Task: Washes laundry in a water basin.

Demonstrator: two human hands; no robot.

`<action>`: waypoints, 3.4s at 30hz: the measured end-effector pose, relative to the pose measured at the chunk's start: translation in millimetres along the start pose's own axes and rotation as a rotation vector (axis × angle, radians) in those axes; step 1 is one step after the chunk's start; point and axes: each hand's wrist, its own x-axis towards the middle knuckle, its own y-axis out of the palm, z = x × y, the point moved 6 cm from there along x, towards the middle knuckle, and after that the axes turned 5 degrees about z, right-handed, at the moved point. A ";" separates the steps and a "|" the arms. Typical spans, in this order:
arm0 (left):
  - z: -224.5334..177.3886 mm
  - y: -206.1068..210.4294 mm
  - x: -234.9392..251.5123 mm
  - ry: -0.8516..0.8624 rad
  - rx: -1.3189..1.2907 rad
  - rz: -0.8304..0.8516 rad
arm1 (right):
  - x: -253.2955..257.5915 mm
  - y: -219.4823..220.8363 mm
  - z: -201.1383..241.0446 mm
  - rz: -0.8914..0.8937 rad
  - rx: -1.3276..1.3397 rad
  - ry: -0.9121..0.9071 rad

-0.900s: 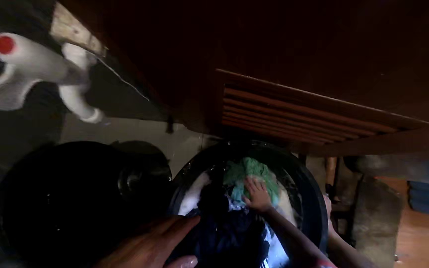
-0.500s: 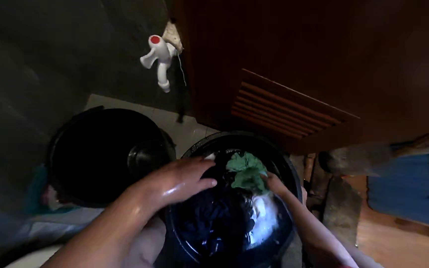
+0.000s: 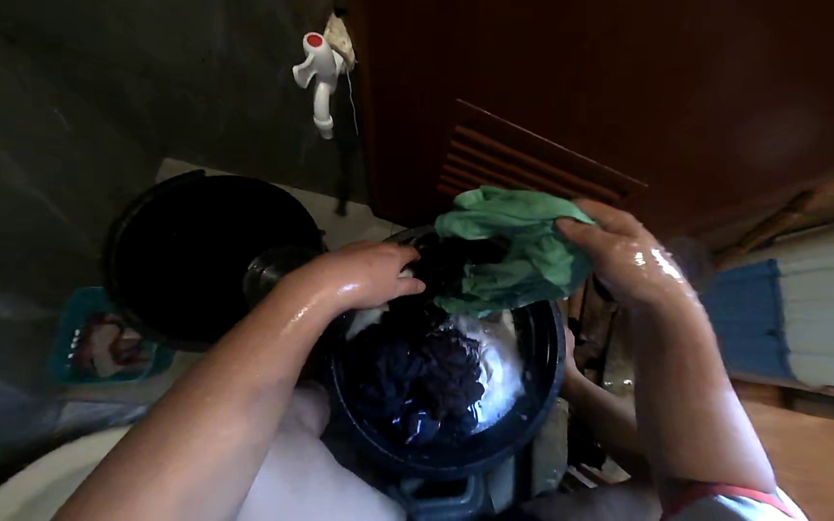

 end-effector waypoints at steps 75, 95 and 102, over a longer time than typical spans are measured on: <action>29.0 -16.3 -7.7 -0.044 0.004 -0.023 | -28.9 245.1 -218.3 0.326 0.586 0.620; 26.5 -17.5 -11.4 -0.047 0.019 -0.023 | 75.4 138.3 -101.8 -0.130 0.204 0.204; 28.4 -13.1 -1.2 -0.025 0.006 -0.013 | 96.1 195.4 -243.7 0.157 0.219 0.358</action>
